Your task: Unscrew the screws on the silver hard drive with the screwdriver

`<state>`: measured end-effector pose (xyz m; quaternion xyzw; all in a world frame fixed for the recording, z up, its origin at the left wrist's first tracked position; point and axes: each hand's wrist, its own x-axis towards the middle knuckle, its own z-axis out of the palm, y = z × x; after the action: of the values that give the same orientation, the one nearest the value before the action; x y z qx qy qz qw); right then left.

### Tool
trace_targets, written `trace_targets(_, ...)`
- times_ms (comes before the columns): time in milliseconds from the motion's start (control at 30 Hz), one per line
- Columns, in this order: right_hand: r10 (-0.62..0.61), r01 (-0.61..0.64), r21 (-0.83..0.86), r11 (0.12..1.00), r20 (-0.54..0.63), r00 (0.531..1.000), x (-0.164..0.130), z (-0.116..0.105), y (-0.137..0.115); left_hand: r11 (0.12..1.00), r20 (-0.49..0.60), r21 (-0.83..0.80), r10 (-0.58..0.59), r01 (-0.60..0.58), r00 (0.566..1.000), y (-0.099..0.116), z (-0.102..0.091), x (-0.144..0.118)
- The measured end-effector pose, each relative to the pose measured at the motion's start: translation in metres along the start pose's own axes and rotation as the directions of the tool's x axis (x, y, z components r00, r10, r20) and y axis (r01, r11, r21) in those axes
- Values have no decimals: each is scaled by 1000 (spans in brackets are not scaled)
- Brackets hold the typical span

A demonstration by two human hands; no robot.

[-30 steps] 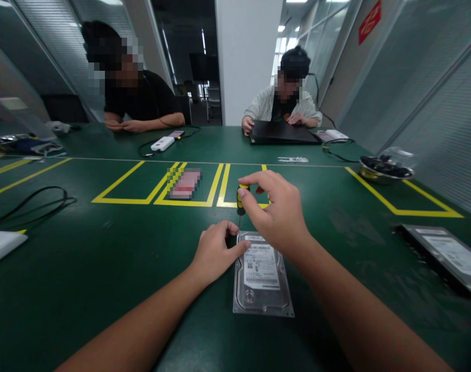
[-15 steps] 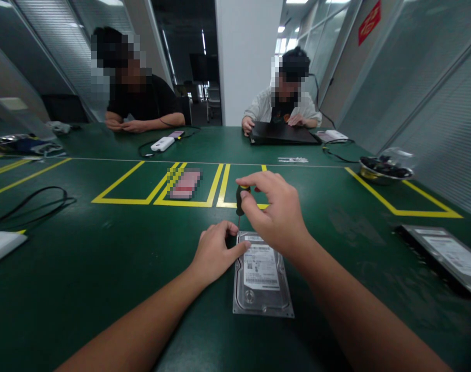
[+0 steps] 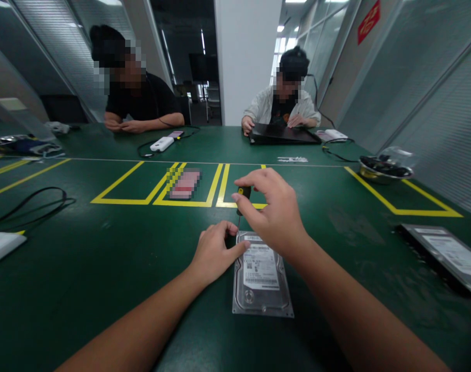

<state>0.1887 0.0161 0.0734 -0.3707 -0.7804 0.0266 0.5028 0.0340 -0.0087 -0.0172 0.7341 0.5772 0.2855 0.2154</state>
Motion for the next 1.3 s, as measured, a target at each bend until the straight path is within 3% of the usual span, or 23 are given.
trace_targets(800, 5, -6, -29, 1000, -21, 1000, -2, 2, 0, 1000, 0, 9, -6, 6, 1000, 1, -1, -1)
trace_targets(1300, -62, 62, 1, 998, -73, 995, -3, 5, 2, 1000, -8, -6, 6, -6, 1000, -1, 2, 0)
